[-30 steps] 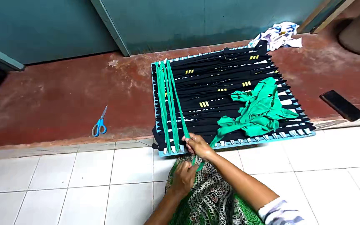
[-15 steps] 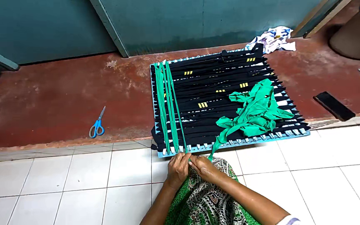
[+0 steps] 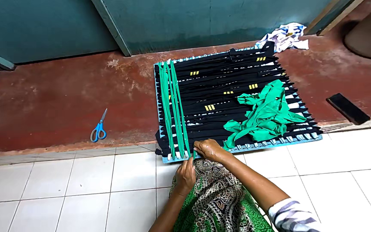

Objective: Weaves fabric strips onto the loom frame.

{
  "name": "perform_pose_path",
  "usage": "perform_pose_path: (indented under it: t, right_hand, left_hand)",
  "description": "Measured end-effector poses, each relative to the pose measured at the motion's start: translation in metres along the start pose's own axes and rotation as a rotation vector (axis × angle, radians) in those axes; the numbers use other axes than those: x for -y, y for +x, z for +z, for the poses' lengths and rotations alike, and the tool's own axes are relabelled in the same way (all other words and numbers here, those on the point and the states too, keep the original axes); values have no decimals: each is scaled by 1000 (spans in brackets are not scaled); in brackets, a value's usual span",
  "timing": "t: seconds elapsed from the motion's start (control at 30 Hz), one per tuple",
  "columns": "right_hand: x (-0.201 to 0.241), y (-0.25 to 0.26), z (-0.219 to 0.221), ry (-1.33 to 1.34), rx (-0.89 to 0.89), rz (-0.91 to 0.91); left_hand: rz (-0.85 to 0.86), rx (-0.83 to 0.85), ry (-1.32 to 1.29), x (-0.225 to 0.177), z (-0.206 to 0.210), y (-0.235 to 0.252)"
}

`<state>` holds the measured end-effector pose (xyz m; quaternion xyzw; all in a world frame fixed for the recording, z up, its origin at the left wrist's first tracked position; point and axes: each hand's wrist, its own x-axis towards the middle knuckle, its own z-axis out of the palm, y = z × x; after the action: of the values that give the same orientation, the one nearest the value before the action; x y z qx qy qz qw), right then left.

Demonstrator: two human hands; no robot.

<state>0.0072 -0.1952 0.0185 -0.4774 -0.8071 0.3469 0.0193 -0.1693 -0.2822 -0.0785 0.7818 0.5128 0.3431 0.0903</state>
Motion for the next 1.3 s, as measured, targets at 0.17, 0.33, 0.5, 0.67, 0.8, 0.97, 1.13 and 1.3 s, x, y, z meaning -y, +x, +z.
perform_pose_path:
  t: [0.17, 0.33, 0.5, 0.67, 0.8, 0.97, 1.13, 1.3]
  right_hand:
    - [-1, 13, -4, -29, 6, 118]
    - [-4, 18, -12, 36, -50, 299]
    - [-23, 21, -34, 504, -74, 269]
    - [-27, 21, -84, 810, 25, 228]
    - [-36, 22, -141, 620, -13, 170]
    - [-63, 40, -206, 501, -71, 141]
    - [-96, 71, -241, 578, 16, 81]
    - [-127, 98, -265, 620, 45, 113]
  left_hand:
    - [94, 18, 81, 0, 1, -3]
    - [147, -5, 26, 1, 1, -5]
    - [39, -139, -211, -9, -16, 47]
    - [-392, 378, -688, -27, -40, 134]
    - [-646, 698, -1217, -26, -31, 191]
    - [-692, 677, -1328, -14, -27, 268]
    - [-683, 690, -1280, 8, -14, 336]
    - [-672, 714, -1192, 27, -7, 388]
